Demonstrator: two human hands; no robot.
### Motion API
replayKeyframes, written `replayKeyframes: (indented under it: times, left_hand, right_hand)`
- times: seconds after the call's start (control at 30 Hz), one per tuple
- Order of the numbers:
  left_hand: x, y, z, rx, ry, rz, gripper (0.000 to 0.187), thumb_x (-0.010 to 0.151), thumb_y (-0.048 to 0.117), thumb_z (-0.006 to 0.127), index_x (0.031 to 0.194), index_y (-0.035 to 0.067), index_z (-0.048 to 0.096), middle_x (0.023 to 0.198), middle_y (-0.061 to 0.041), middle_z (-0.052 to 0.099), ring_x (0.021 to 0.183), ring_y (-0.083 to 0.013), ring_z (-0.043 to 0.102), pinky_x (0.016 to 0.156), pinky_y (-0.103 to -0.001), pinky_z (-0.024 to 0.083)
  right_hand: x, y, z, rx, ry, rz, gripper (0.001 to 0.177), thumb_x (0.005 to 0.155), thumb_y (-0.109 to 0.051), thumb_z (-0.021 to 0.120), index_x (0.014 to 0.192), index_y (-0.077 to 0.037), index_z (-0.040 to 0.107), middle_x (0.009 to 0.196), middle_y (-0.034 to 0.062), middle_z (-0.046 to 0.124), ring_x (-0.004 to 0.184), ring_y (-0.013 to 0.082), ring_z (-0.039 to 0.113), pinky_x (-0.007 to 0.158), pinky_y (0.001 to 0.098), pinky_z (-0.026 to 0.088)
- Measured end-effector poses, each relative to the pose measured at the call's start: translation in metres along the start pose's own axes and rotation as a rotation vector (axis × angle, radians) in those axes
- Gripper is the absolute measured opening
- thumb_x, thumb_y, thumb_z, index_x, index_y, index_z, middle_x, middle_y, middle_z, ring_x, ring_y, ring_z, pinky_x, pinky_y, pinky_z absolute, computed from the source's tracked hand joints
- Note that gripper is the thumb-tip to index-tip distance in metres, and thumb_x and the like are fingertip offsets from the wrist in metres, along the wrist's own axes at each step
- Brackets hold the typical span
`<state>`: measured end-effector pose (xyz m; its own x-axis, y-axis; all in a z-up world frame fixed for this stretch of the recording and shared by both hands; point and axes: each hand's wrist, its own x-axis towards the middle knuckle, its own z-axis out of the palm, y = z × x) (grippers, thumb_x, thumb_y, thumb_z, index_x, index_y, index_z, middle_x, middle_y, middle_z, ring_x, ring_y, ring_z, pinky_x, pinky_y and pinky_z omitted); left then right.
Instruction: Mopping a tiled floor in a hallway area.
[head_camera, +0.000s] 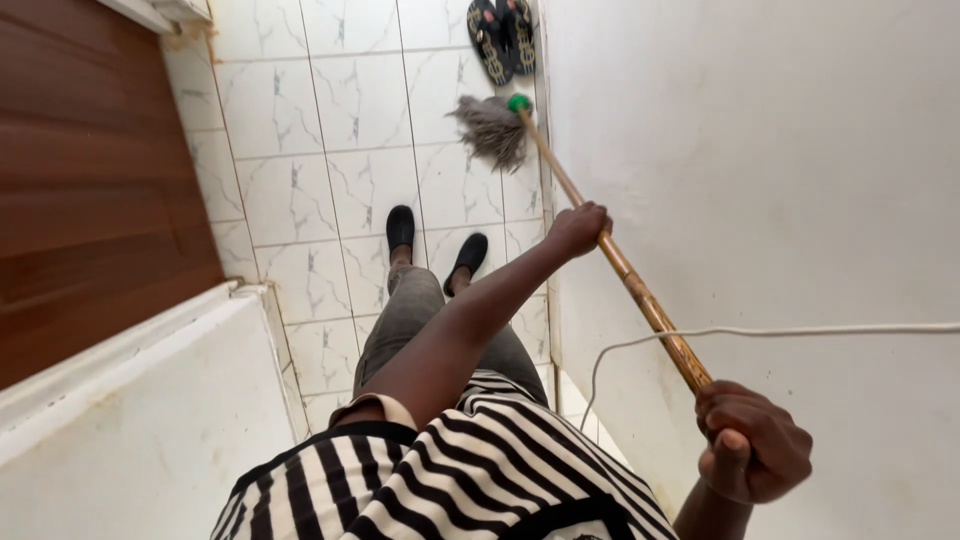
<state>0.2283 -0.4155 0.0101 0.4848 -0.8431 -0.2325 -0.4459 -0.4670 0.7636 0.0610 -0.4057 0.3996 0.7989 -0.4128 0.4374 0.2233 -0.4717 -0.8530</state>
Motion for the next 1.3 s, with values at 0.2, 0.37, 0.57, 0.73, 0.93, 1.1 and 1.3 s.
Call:
replayKeyframes:
  times: [0.2, 0.37, 0.57, 0.73, 0.93, 1.1, 1.3]
  left_hand:
    - [-0.021, 0.012, -0.014, -0.121, 0.015, -0.013, 0.012, 0.090, 0.013, 0.065, 0.093, 0.020, 0.074, 0.105, 0.000, 0.070, 0.111, -0.0216, 0.066, 0.082, -0.041, 0.058]
    - [-0.063, 0.007, -0.036, -0.146, 0.052, -0.051, 0.016, 0.087, 0.011, 0.066, 0.098, 0.020, 0.074, 0.107, -0.001, 0.071, 0.107, -0.0234, 0.068, 0.081, -0.042, 0.058]
    - [-0.164, -0.045, -0.054, -0.151, 0.076, -0.149, 0.014, 0.087, 0.020, 0.070, 0.100, 0.022, 0.073, 0.106, -0.002, 0.072, 0.103, -0.0240, 0.069, 0.083, -0.042, 0.057]
    - [-0.285, -0.118, -0.069, -0.191, 0.221, -0.282, 0.012, 0.087, 0.020, 0.068, 0.098, 0.021, 0.074, 0.106, -0.004, 0.070, 0.103, -0.0264, 0.068, 0.082, -0.044, 0.057]
    - [-0.379, -0.185, -0.074, -0.132, 0.407, -0.390, 0.010, 0.088, 0.020, 0.063, 0.084, 0.019, 0.072, 0.101, 0.002, 0.073, 0.113, -0.0228, 0.066, 0.083, -0.044, 0.059]
    - [-0.436, -0.186, -0.067, -0.126, 0.462, -0.407, 0.004, 0.085, 0.015, 0.068, 0.084, 0.015, 0.071, 0.097, 0.000, 0.073, 0.110, -0.0264, 0.065, 0.084, -0.044, 0.058]
    - [-0.490, -0.174, -0.025, -0.231, 0.605, -0.375, 0.005, 0.078, 0.016, 0.075, 0.078, 0.013, 0.071, 0.087, -0.007, 0.073, 0.090, -0.0305, 0.068, 0.075, -0.046, 0.057]
  right_hand:
    - [-0.015, -0.002, -0.011, -0.004, 0.105, 0.164, 0.050, 0.104, -0.028, 0.059, 0.074, 0.012, 0.057, 0.051, 0.0034, 0.045, 0.037, 0.0137, 0.038, 0.038, 0.0292, 0.038]
    - [0.007, -0.022, 0.006, 0.123, 0.017, 0.075, 0.049, 0.118, -0.033, 0.056, 0.093, 0.009, 0.055, 0.062, 0.0093, 0.051, 0.043, 0.0094, 0.039, 0.054, 0.0321, 0.048]
    - [-0.047, -0.014, 0.033, 0.225, 0.094, 0.114, 0.043, 0.122, -0.028, 0.056, 0.095, 0.004, 0.050, 0.069, 0.0124, 0.051, 0.045, 0.0106, 0.039, 0.055, 0.0338, 0.049]
    - [-0.103, -0.026, 0.091, 0.274, 0.152, 0.209, 0.038, 0.125, -0.022, 0.056, 0.095, 0.000, 0.047, 0.073, 0.0108, 0.048, 0.046, 0.0132, 0.041, 0.056, 0.0378, 0.050]
    - [-0.122, -0.049, 0.175, 0.358, -0.045, 0.254, 0.043, 0.113, -0.025, 0.059, 0.083, 0.005, 0.053, 0.050, 0.0059, 0.046, 0.038, 0.0106, 0.034, 0.042, 0.0277, 0.034]
    - [-0.115, -0.074, 0.200, 0.347, -0.128, 0.330, 0.043, 0.112, -0.023, 0.062, 0.079, 0.001, 0.051, 0.054, 0.0088, 0.047, 0.036, 0.0089, 0.034, 0.040, 0.0296, 0.036]
    - [-0.103, -0.097, 0.213, 0.431, -0.353, 0.324, 0.047, 0.123, -0.022, 0.060, 0.086, 0.006, 0.057, 0.050, 0.0028, 0.042, 0.036, 0.0084, 0.036, 0.044, 0.0290, 0.038]
